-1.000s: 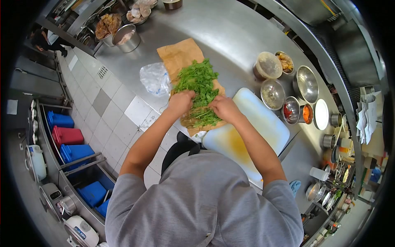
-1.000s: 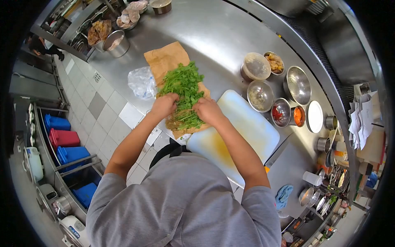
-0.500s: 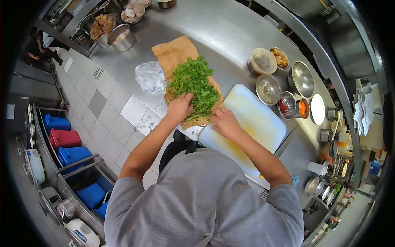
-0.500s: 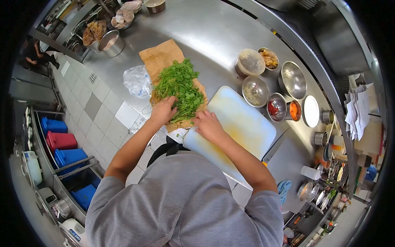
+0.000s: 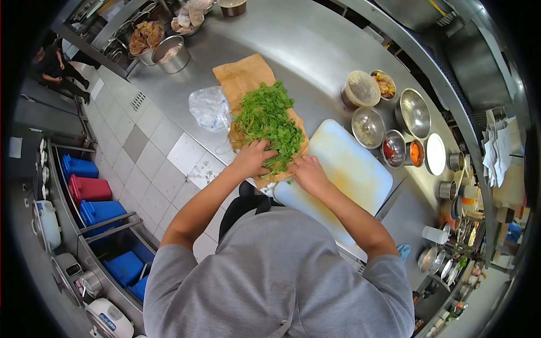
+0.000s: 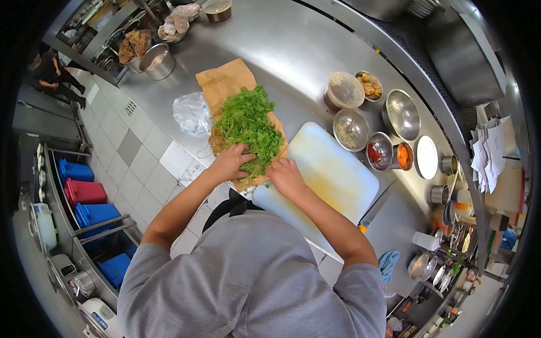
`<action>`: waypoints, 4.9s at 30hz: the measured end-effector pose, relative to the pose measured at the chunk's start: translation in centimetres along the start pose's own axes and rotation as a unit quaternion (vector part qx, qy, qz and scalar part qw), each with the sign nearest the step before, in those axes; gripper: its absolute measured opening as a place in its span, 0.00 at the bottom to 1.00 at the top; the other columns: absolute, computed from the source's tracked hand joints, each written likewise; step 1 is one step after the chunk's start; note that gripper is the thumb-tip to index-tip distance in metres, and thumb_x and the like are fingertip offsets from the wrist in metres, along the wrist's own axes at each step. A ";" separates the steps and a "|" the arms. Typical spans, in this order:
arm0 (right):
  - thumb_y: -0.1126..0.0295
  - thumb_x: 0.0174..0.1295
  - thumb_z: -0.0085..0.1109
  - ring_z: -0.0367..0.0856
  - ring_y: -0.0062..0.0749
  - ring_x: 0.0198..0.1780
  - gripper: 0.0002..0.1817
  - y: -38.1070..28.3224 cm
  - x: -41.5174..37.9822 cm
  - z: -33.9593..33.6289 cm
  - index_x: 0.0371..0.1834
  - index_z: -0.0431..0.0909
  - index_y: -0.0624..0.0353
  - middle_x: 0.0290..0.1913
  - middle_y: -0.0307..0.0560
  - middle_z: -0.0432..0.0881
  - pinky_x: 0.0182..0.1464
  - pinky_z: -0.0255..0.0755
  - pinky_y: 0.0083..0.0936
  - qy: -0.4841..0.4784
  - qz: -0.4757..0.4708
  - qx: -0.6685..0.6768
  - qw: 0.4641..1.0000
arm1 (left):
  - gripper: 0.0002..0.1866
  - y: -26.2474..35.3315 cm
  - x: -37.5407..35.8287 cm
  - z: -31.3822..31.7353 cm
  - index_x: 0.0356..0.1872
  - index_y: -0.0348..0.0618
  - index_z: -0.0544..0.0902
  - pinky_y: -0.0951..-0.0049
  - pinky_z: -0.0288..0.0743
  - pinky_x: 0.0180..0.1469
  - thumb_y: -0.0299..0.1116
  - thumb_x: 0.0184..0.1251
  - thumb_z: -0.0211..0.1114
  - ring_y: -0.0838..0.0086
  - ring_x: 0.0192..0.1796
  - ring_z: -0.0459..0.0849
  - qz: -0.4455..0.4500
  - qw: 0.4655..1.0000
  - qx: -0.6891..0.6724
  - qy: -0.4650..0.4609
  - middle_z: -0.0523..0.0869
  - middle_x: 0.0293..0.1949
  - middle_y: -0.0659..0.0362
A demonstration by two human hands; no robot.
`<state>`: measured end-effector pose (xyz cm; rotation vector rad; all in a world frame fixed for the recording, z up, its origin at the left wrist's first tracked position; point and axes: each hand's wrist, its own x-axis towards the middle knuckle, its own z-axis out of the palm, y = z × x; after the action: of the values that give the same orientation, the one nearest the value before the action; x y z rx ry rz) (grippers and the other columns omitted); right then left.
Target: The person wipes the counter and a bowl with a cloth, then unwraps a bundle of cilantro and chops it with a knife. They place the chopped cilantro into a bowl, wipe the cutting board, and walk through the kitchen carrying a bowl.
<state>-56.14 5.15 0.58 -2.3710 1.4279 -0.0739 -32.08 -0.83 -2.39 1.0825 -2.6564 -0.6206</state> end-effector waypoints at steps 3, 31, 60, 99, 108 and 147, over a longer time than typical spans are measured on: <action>0.70 0.55 0.59 0.74 0.38 0.55 0.06 -0.1 -0.1 -0.7 0.35 0.84 0.53 0.47 0.41 0.79 0.56 0.65 0.37 -0.002 -0.040 -0.001 0.999 | 0.31 0.9 -0.4 0.3 0.56 0.51 0.84 0.59 0.74 0.57 0.44 0.47 0.79 0.57 0.57 0.77 -0.043 0.998 0.021 0.050 0.78 0.55 0.53; 0.69 0.60 0.56 0.75 0.34 0.57 0.09 1.7 5.6 1.8 0.41 0.83 0.50 0.48 0.39 0.81 0.61 0.61 0.38 0.153 -0.136 -0.057 0.977 | 0.13 1.4 -0.8 1.7 0.44 0.46 0.84 0.59 0.71 0.50 0.30 0.56 0.68 0.58 0.51 0.77 -0.160 0.975 0.058 0.141 0.81 0.45 0.54; 0.65 0.57 0.65 0.78 0.40 0.53 0.13 2.3 9.4 0.1 0.46 0.83 0.49 0.39 0.40 0.85 0.57 0.66 0.42 -0.012 -0.048 0.070 0.996 | 0.24 2.5 -1.1 -0.7 0.50 0.47 0.82 0.61 0.66 0.54 0.42 0.51 0.76 0.62 0.56 0.74 -0.085 0.990 0.091 0.066 0.79 0.45 0.58; 0.64 0.53 0.68 0.72 0.39 0.59 0.17 4.6 12.8 -1.4 0.48 0.85 0.49 0.52 0.40 0.79 0.61 0.62 0.42 0.001 -0.019 0.055 0.998 | 0.20 -0.4 2.8 -0.9 0.48 0.47 0.83 0.57 0.67 0.54 0.43 0.57 0.71 0.60 0.55 0.76 -0.102 0.982 0.075 0.139 0.80 0.46 0.56; 0.63 0.53 0.71 0.71 0.39 0.60 0.22 4.6 14.0 -1.5 0.54 0.82 0.47 0.54 0.40 0.78 0.63 0.62 0.41 0.071 0.009 0.038 0.997 | 0.18 -4.4 4.7 0.3 0.51 0.46 0.80 0.58 0.67 0.54 0.36 0.59 0.67 0.60 0.52 0.79 -0.099 0.977 0.145 0.120 0.83 0.44 0.55; 0.56 0.59 0.68 0.69 0.45 0.67 0.31 10.2 18.8 -2.7 0.67 0.75 0.47 0.67 0.42 0.71 0.68 0.60 0.44 -0.009 0.067 0.055 0.996 | 0.38 -3.8 10.2 -2.2 0.61 0.43 0.76 0.43 0.61 0.70 0.46 0.48 0.78 0.53 0.67 0.72 -0.147 0.983 0.114 0.006 0.75 0.63 0.48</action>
<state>-56.29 -16.10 -3.05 -2.1781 1.5289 -0.0939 -36.19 -11.09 -1.81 1.5556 -2.6259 -0.3598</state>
